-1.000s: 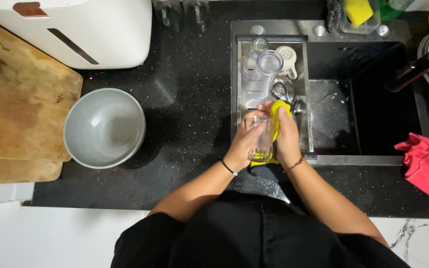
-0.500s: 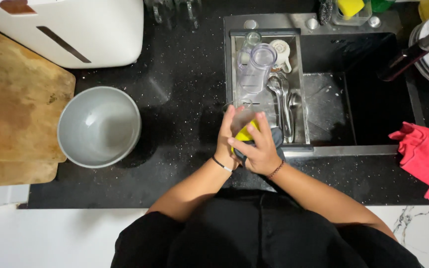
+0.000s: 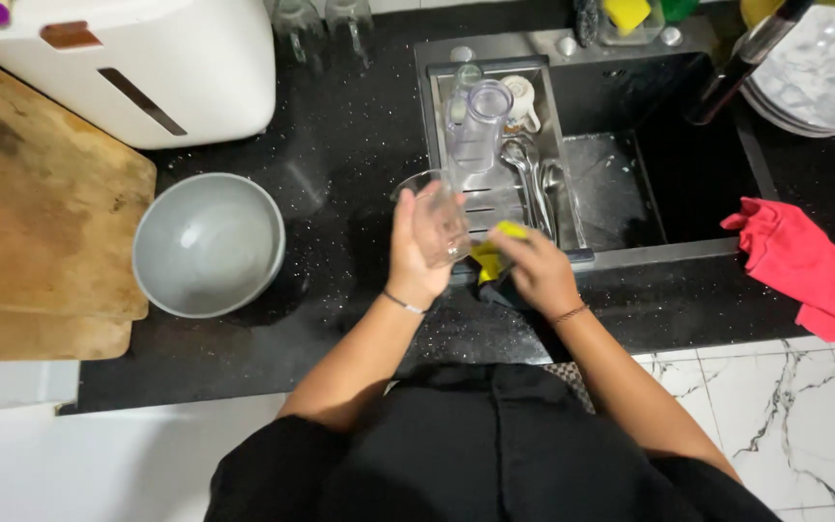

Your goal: Washing and drying various kitchen items including glasses, bowls, and spoons in a sink.

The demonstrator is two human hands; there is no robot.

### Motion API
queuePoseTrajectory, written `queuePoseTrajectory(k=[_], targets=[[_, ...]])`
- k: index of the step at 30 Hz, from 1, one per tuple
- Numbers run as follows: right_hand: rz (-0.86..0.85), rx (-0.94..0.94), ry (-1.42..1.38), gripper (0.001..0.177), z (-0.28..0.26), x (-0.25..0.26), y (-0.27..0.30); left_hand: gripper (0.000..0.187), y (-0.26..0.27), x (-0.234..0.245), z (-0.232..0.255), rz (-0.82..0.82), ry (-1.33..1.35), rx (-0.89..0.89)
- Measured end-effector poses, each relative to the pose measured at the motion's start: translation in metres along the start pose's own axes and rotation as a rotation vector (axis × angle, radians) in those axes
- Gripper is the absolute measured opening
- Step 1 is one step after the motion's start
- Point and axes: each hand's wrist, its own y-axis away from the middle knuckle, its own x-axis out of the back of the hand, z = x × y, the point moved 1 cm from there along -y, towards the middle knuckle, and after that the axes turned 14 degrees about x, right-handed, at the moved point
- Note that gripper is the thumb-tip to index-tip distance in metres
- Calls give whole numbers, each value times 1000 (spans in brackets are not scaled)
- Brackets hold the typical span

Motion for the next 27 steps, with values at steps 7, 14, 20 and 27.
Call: queuePoseTrajectory(k=[7,14,20,27], targets=[[982,-222,-1160,46,-73,40,-50,74,73,-14,33,-93,-572,-250],[330,123,-662,54,-158,1,-65,99,140,-49,66,199,-1567,-600],[-73,175,-292,24,-109,-56,-35,101,160,-40,100,288,-1858,-602],[-379,373,-243,61,-99,-73,-40,105,128,-32,101,-52,-2229,-394]])
